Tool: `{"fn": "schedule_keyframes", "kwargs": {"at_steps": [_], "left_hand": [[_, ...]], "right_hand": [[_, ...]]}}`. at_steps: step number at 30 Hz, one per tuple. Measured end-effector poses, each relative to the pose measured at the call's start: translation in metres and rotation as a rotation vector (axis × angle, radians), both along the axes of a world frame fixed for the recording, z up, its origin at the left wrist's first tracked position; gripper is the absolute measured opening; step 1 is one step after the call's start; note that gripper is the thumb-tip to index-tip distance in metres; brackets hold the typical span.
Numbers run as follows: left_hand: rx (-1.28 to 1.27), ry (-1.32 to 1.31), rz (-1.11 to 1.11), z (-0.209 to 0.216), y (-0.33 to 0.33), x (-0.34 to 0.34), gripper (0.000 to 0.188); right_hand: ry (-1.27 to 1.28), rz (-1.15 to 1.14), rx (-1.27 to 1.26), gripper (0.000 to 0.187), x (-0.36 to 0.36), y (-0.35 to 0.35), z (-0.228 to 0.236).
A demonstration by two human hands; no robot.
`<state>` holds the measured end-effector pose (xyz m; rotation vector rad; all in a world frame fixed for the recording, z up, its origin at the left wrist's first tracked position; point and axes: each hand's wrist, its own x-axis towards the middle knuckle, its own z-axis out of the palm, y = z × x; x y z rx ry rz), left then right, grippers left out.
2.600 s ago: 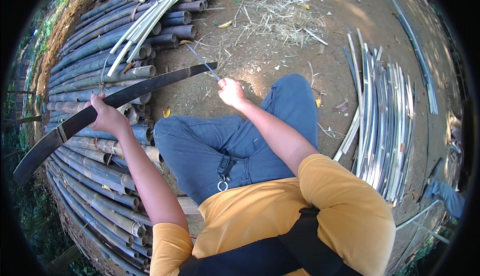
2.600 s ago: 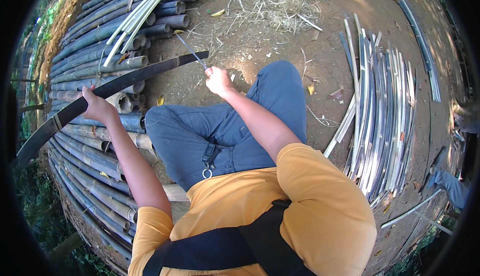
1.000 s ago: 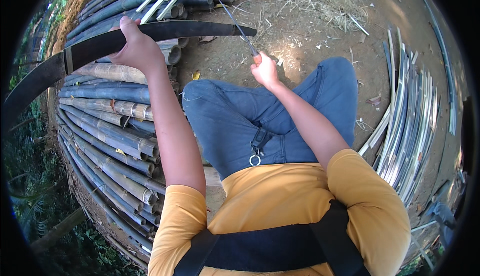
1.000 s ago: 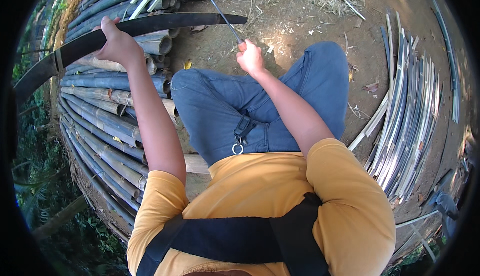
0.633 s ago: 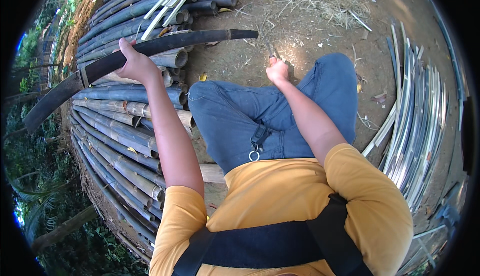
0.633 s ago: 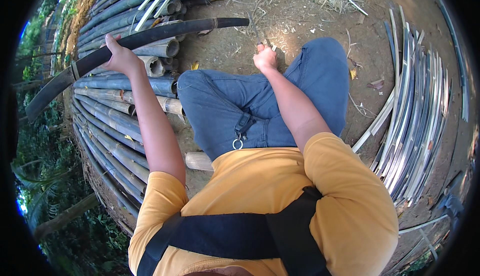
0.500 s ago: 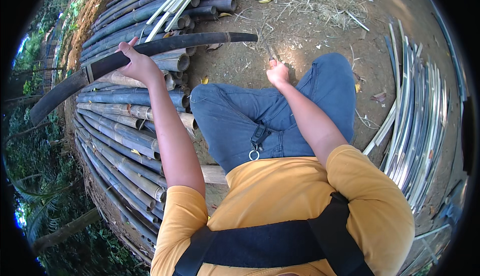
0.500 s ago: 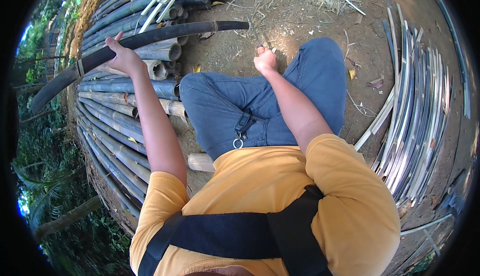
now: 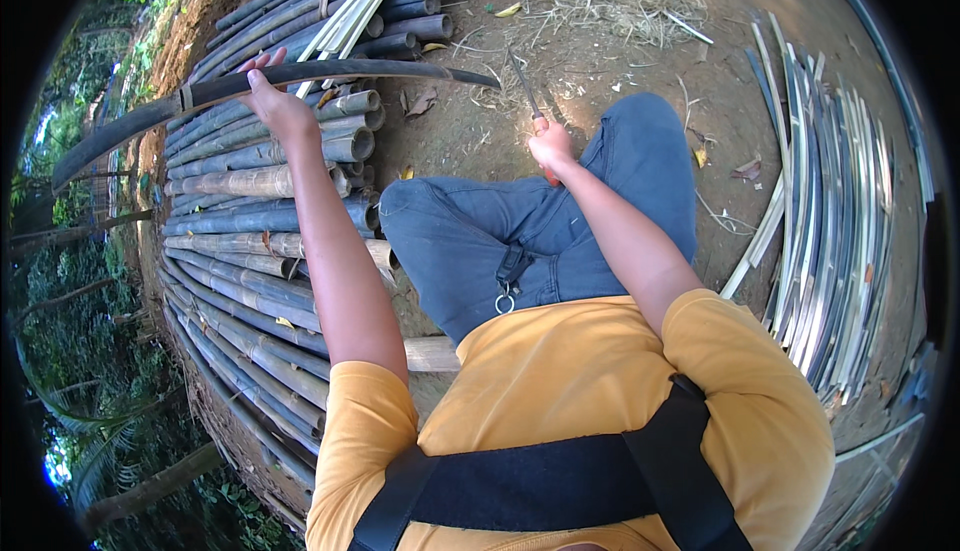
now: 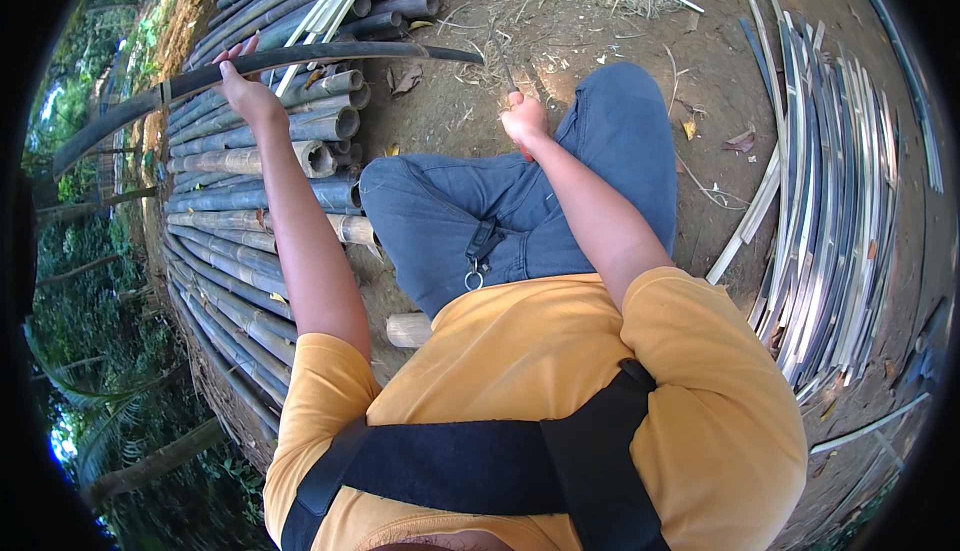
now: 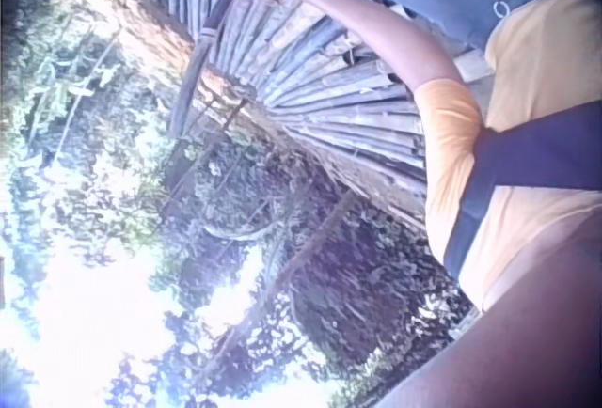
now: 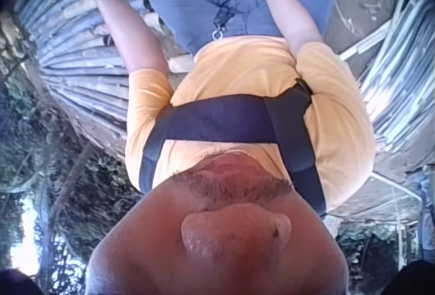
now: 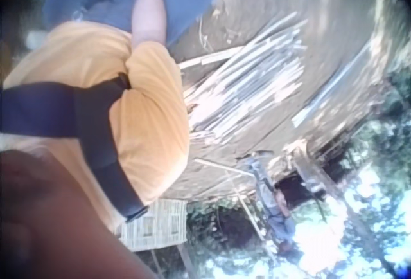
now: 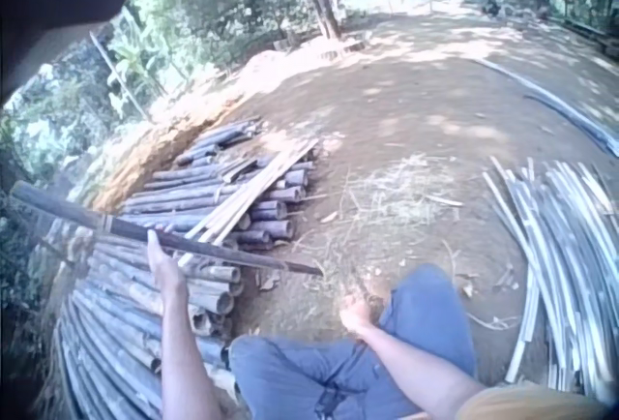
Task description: The person shaves a strip of bamboo with a knife, turning it over to work on both sides while sitting on the ground.
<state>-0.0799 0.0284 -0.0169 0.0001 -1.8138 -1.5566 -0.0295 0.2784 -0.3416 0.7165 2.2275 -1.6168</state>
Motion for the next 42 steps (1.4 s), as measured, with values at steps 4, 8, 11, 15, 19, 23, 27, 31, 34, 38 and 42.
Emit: {"fn": "schedule_keyframes", "kwargs": {"at_steps": [4, 8, 11, 15, 19, 23, 27, 31, 34, 38, 42], "left_hand": [[-0.025, 0.011, -0.03, -0.005, 0.0, 0.005, 0.028], [0.033, 0.09, -0.013, -0.015, -0.002, 0.014, 0.025], [0.067, 0.147, -0.026, -0.02, -0.001, 0.016, 0.024], [0.064, 0.201, -0.029, -0.03, -0.008, 0.023, 0.022], [0.035, 0.204, -0.005, -0.034, -0.014, 0.031, 0.021], [0.034, 0.209, -0.028, -0.031, -0.015, 0.033, 0.02], [0.082, 0.218, -0.066, -0.031, -0.011, 0.033, 0.018], [0.077, 0.226, -0.066, -0.036, -0.022, 0.038, 0.016], [0.034, 0.236, -0.038, -0.039, -0.026, 0.038, 0.015], [0.038, 0.266, -0.033, -0.039, -0.029, 0.033, 0.016], [0.01, 0.255, -0.056, -0.036, -0.022, 0.029, 0.018]], "right_hand": [[0.05, 0.128, 0.108, 0.021, 0.012, -0.008, 0.007], [0.034, 0.242, 0.164, 0.026, 0.018, -0.01, 0.019], [0.007, 0.233, 0.222, 0.029, 0.014, -0.007, 0.012], [-0.037, 0.202, 0.258, 0.035, 0.015, -0.007, 0.017], [-0.066, 0.322, 0.315, 0.038, 0.019, -0.009, 0.024], [-0.089, 0.424, 0.387, 0.044, 0.017, -0.009, 0.008], [-0.072, 0.517, 0.482, 0.056, 0.024, -0.008, -0.009], [-0.119, 0.596, 0.497, 0.063, 0.034, -0.017, 0.021], [-0.113, 0.596, 0.453, 0.062, 0.047, -0.023, 0.044], [-0.1, 0.579, 0.398, 0.065, 0.054, -0.023, 0.042], [0.033, 0.425, 0.486, 0.059, 0.05, -0.021, 0.012]]}}
